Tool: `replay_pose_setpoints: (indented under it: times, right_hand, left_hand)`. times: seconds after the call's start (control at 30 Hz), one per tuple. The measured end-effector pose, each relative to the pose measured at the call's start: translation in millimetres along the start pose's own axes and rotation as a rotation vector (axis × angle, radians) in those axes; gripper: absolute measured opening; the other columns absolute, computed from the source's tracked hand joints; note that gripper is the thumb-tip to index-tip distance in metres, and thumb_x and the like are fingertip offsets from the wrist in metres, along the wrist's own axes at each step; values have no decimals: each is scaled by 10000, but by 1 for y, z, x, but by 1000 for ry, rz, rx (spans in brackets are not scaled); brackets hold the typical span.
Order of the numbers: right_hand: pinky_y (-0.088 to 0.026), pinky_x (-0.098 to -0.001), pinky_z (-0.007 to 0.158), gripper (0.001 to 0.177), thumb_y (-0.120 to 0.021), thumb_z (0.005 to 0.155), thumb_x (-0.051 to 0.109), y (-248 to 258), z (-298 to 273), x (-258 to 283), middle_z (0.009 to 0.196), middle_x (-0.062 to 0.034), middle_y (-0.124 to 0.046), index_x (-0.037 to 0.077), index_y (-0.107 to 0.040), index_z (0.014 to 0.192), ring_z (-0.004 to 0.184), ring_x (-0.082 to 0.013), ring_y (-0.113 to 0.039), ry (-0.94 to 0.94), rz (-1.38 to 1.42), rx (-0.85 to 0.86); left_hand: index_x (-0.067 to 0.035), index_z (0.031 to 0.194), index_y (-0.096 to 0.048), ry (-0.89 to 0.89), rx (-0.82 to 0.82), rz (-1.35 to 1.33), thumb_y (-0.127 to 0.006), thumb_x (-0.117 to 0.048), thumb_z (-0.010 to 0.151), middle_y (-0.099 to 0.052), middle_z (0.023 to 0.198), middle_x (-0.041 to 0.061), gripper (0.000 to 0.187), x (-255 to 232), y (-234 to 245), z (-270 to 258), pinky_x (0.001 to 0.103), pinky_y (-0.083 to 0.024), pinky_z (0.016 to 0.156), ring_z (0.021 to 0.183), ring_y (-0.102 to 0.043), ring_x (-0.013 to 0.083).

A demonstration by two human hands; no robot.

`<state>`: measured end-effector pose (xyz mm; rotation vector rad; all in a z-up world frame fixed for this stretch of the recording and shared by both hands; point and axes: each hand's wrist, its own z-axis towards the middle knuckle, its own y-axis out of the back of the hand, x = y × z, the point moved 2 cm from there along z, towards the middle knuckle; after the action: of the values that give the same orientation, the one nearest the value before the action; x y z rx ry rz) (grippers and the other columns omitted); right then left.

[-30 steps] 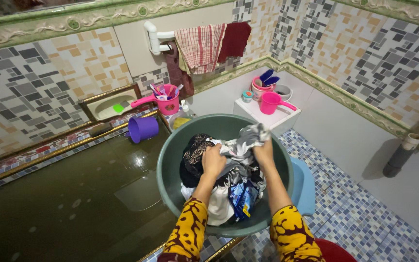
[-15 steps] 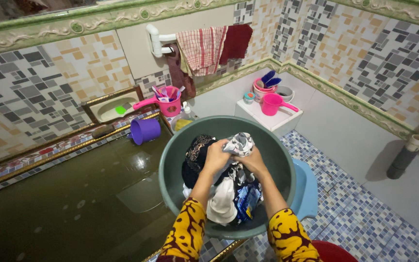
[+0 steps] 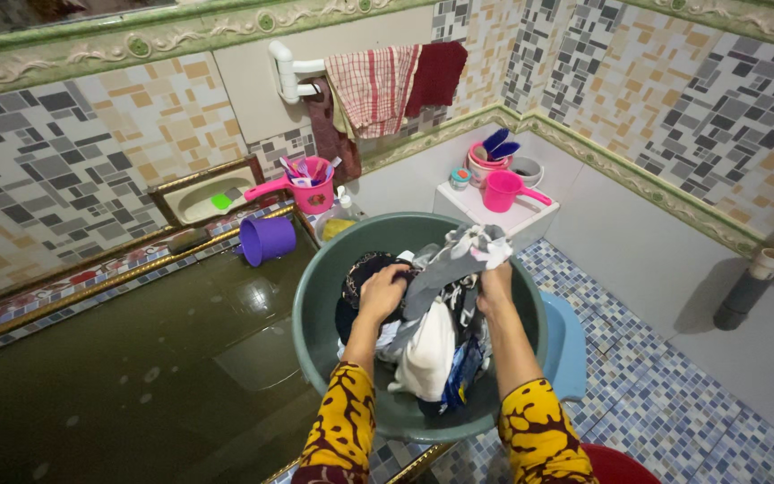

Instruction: The person hand-washes clothes in a tiled washbasin. They remove a blue colander from a dish rack, place it aside, then repeatedly pick up garments from a green basin, submerge them in the basin water, agitate and wring them, and set them on the basin edge. The person handles several different garments one at a time.

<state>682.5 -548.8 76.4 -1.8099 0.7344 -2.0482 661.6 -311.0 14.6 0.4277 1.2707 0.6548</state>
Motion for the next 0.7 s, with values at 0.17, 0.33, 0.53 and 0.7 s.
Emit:
replay_pose_setpoints:
  times: [0.17, 0.33, 0.53, 0.7]
  right_hand:
    - [-533, -336, 864, 465, -751, 873, 116, 23, 12, -14, 1131, -58, -663, 39, -562, 1291, 1016, -183, -644, 175, -240, -101]
    - [-543, -359, 920, 811, -773, 662, 84, 64, 27, -45, 1195, -130, -671, 41, -483, 1419, 1061, -251, -663, -5, -754, -115]
    - [-464, -350, 1060, 906, -943, 655, 264, 38, 21, -32, 1391, -179, -631, 90, -574, 1463, 1262, -275, -587, 245, -1345, 147]
    - [-533, -325, 919, 836, -944, 554, 143, -21, -26, -54, 1209, -61, -674, 52, -569, 1295, 1065, -157, -630, 30, -640, 561]
  left_hand:
    - [-302, 1131, -785, 19, -16, 353, -666, -87, 764, -647, 1164, 58, 442, -19, 7, -12, 466, -371, 1089, 1192, -557, 277]
    - [-227, 1018, -782, 73, -64, 351, -729, -125, 747, -634, 1124, 80, 295, -36, 16, -22, 478, -409, 1022, 1174, -542, 292]
    - [-147, 1034, -779, -24, -270, 142, -659, -45, 787, -657, 1098, 132, 292, -54, 21, -15, 474, -462, 959, 1073, -569, 361]
    - [-82, 1048, -756, -197, -354, -126, -665, -30, 825, -673, 1008, 180, 246, -81, 19, 1, 448, -515, 881, 968, -647, 382]
